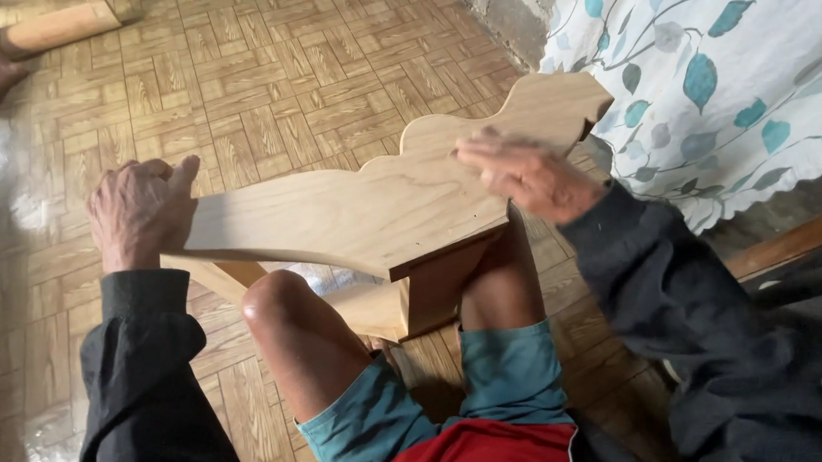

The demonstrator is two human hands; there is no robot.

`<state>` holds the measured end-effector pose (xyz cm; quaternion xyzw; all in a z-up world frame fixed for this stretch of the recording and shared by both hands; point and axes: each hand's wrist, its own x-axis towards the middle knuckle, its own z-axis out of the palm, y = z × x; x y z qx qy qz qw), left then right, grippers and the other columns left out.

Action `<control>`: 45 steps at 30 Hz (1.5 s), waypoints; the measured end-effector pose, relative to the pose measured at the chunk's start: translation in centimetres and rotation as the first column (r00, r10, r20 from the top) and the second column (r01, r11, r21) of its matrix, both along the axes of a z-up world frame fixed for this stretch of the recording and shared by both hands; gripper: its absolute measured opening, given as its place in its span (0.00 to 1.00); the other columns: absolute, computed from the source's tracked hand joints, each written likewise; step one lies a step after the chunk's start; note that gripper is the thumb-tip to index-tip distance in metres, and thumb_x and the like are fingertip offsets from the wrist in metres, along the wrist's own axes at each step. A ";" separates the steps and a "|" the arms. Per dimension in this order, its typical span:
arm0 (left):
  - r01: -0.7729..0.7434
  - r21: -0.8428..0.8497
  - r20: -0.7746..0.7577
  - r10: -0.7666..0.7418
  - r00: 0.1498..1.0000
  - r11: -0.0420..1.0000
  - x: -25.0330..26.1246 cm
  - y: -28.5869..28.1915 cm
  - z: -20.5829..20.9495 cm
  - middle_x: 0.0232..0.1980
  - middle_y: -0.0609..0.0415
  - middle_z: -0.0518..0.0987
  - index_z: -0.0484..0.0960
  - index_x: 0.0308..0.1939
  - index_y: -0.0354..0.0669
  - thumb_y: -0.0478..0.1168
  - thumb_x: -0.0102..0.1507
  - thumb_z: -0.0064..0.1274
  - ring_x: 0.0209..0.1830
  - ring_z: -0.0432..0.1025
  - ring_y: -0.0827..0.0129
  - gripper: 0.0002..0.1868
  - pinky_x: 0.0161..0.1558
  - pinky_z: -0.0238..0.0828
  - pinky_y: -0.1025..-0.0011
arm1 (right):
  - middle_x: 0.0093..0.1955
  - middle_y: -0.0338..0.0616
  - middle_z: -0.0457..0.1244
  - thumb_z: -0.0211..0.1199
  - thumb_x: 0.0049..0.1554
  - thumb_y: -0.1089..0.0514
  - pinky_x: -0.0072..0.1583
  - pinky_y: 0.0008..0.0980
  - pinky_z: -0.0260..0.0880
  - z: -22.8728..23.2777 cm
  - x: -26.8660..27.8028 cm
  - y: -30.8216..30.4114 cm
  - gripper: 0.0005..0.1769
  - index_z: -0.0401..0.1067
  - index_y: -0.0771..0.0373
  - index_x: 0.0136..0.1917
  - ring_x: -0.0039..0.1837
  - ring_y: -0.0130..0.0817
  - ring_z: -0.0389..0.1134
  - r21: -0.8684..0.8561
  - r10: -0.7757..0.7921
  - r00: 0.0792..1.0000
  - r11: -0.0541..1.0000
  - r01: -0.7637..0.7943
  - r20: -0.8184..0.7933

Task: Sanding a decorative wooden furniture component by hand using sandpaper to smooth the surface.

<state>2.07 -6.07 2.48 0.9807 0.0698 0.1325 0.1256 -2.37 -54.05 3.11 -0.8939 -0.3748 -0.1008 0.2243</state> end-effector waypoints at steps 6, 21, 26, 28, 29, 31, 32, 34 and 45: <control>-0.027 -0.002 -0.046 0.027 0.999 1.000 -0.3 -0.5 0.8 0.41 0.39 0.83 0.87 0.37 0.39 0.61 0.72 0.36 0.43 0.74 0.44 0.33 0.46 0.64 0.48 | 0.77 0.58 0.57 0.42 0.64 0.54 0.78 0.42 0.48 -3.2 9.5 -10.6 0.29 0.67 0.67 0.73 0.79 0.49 0.54 0.070 -0.467 0.884 0.882 0.466 -0.010; -0.070 0.005 -0.028 0.070 0.997 0.998 -0.8 0.0 1.1 0.34 0.46 0.78 0.79 0.28 0.45 0.65 0.71 0.39 0.37 0.73 0.49 0.32 0.41 0.67 0.52 | 0.77 0.55 0.60 0.52 0.65 0.61 0.79 0.40 0.50 -5.3 9.2 -9.2 0.25 0.69 0.69 0.73 0.78 0.46 0.58 0.069 -0.226 0.961 0.974 0.217 0.161; -0.074 -0.050 0.008 0.074 0.997 0.996 -1.1 0.4 0.4 0.23 0.60 0.69 0.64 0.17 0.51 0.64 0.73 0.42 0.25 0.64 0.68 0.34 0.37 0.64 0.62 | 0.73 0.60 0.66 0.53 0.64 0.64 0.73 0.45 0.63 -6.7 9.8 -9.8 0.23 0.78 0.71 0.68 0.74 0.51 0.66 0.109 -0.390 0.831 0.919 0.379 0.397; -0.032 -0.091 0.043 0.036 0.998 0.995 -0.7 0.5 -0.1 0.26 0.61 0.68 0.60 0.18 0.52 0.63 0.73 0.45 0.30 0.64 0.67 0.33 0.49 0.63 0.58 | 0.77 0.58 0.60 0.52 0.63 0.58 0.77 0.42 0.53 -4.8 6.5 -5.4 0.25 0.71 0.67 0.70 0.78 0.50 0.58 0.109 -0.332 0.943 0.938 0.328 0.028; -0.037 -0.092 0.048 0.042 0.998 0.995 -0.7 0.5 -0.1 0.26 0.61 0.68 0.60 0.18 0.52 0.63 0.73 0.45 0.30 0.64 0.67 0.33 0.49 0.63 0.58 | 0.77 0.58 0.60 0.52 0.63 0.58 0.77 0.42 0.53 -3.6 4.4 -3.2 0.25 0.71 0.67 0.70 0.78 0.50 0.58 0.110 -0.327 0.944 0.940 0.322 0.033; -0.042 -0.082 0.083 0.049 0.995 0.996 -0.6 0.6 -0.2 0.28 0.53 0.74 0.66 0.17 0.46 0.63 0.70 0.46 0.34 0.69 0.58 0.33 0.48 0.62 0.55 | 0.83 0.48 0.50 0.38 0.66 0.42 0.79 0.49 0.45 -1.4 0.2 1.2 0.31 0.60 0.52 0.78 0.85 0.47 0.45 -0.108 -0.182 0.982 0.979 0.175 -0.052; -0.047 -0.081 0.087 0.054 0.995 0.996 -0.6 0.6 -0.2 0.28 0.53 0.74 0.66 0.17 0.46 0.63 0.70 0.46 0.34 0.69 0.58 0.33 0.48 0.62 0.55 | 0.83 0.48 0.50 0.38 0.66 0.42 0.79 0.49 0.45 -0.7 -0.2 1.2 0.31 0.60 0.52 0.78 0.85 0.47 0.45 -0.106 -0.177 0.983 0.980 0.171 -0.048; -0.035 -0.107 0.108 0.047 0.993 0.994 -1.0 0.6 -0.1 0.24 0.54 0.73 0.66 0.15 0.47 0.63 0.69 0.47 0.33 0.69 0.57 0.34 0.47 0.62 0.55 | 0.85 0.40 0.47 0.43 0.63 0.42 0.79 0.54 0.41 0.5 -1.4 1.1 0.31 0.59 0.46 0.78 0.87 0.41 0.41 -0.122 -0.138 0.965 0.986 0.113 -0.224; -0.057 -0.109 0.077 0.066 0.995 0.992 -0.4 1.0 -0.9 0.32 0.49 0.77 0.69 0.19 0.46 0.64 0.69 0.43 0.44 0.70 0.54 0.32 0.50 0.61 0.55 | 0.78 0.54 0.59 0.48 0.63 0.57 0.75 0.47 0.56 -6.3 10.3 -6.0 0.28 0.70 0.64 0.74 0.76 0.53 0.59 0.019 -0.554 0.830 0.832 0.554 0.069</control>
